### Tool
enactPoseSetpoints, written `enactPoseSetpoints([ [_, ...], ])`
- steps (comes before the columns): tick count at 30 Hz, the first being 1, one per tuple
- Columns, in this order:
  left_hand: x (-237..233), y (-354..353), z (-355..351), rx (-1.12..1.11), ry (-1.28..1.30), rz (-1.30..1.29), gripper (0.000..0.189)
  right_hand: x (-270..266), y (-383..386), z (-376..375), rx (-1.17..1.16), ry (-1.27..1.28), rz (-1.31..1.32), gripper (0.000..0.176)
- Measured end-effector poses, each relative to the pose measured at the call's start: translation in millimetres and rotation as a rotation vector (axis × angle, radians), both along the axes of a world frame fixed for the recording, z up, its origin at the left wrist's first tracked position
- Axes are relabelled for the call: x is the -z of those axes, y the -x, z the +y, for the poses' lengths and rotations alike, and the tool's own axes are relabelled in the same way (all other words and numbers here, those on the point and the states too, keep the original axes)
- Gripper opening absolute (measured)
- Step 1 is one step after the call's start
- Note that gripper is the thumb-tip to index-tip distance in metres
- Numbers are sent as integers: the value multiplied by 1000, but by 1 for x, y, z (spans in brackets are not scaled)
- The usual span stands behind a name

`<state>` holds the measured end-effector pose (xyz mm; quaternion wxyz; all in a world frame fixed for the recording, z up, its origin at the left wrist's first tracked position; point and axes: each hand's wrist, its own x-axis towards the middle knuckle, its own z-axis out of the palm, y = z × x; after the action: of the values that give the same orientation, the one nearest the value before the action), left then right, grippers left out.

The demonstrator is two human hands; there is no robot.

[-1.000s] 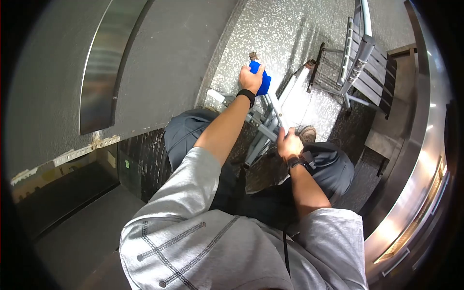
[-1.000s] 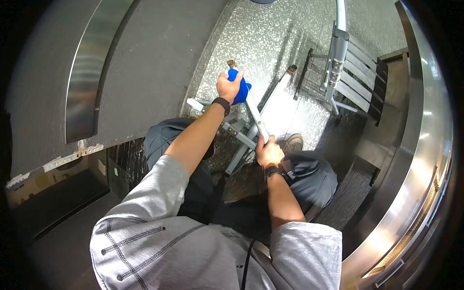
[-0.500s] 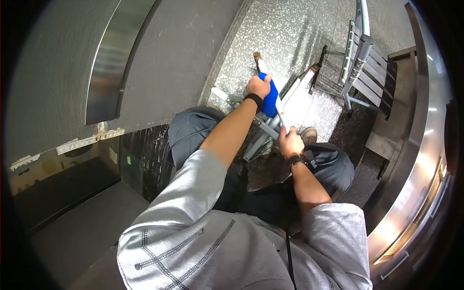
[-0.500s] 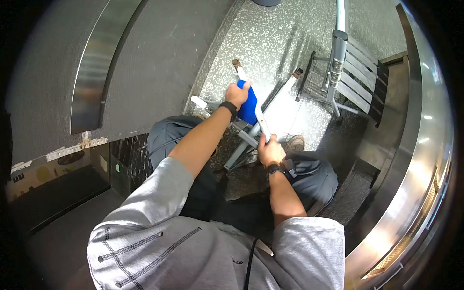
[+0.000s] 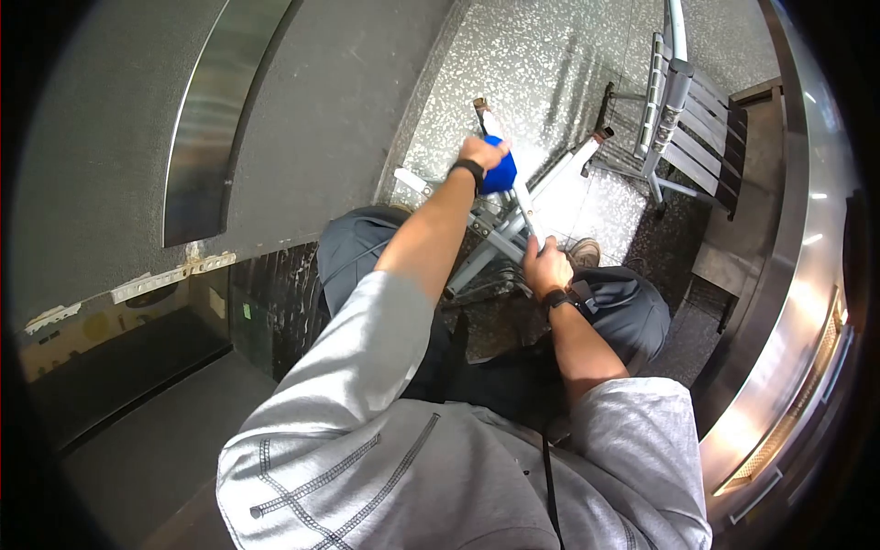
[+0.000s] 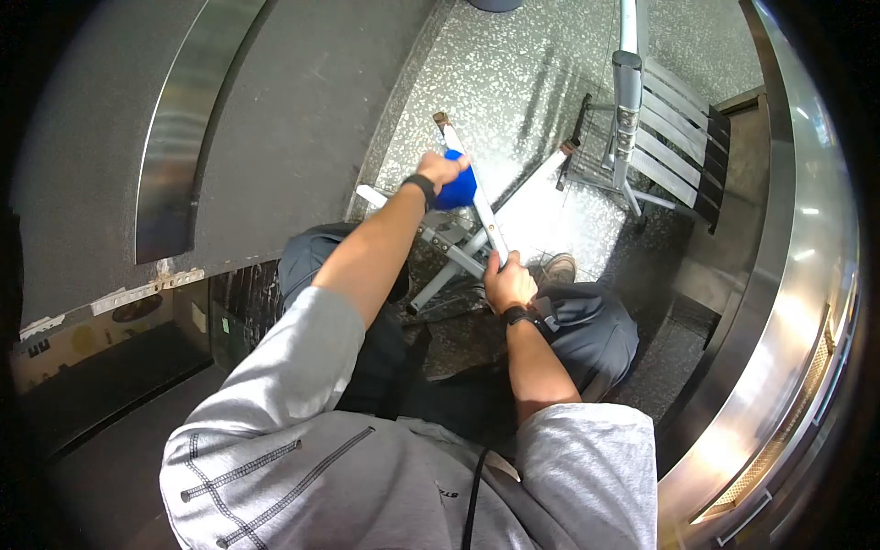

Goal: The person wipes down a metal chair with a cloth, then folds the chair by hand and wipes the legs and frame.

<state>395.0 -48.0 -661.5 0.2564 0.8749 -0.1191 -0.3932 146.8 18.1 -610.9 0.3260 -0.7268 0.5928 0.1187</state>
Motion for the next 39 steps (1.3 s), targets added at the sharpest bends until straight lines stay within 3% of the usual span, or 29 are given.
enactPoseSetpoints([
  [1,31,6,12,46,166,-13,55,0,-1,0,2,-3,-12,51],
  [2,12,18,20,120,89,-81,52,-1,-2,-1,5,4,-9,51],
  [5,34,29,30,128,57,-92,58,-3,-2,1,3,12,2,51],
  [7,15,28,24,146,-22,-69,70,-2,-1,-1,-9,17,6,51],
  [10,-14,12,6,14,8,-226,66,1,0,1,-22,16,7,51],
  [14,-39,-16,-21,-81,-6,-175,61,3,-1,-1,-29,5,28,52],
  [16,-21,-19,-24,-94,8,-196,64,0,-1,-2,-16,-10,20,55],
  [19,-17,-20,-19,-46,-12,-174,64,-3,-3,-3,-14,-14,21,57],
  [26,-31,42,24,398,-103,-81,61,-7,-5,-2,-19,-20,48,56],
  [30,-47,78,42,406,-144,-83,57,-6,-5,-1,-23,-18,51,58],
  [34,-43,70,35,487,-134,-83,57,-4,-3,-3,-30,-4,47,59],
  [39,-28,33,12,245,-85,-261,58,-5,-5,-4,-19,-9,36,58],
])
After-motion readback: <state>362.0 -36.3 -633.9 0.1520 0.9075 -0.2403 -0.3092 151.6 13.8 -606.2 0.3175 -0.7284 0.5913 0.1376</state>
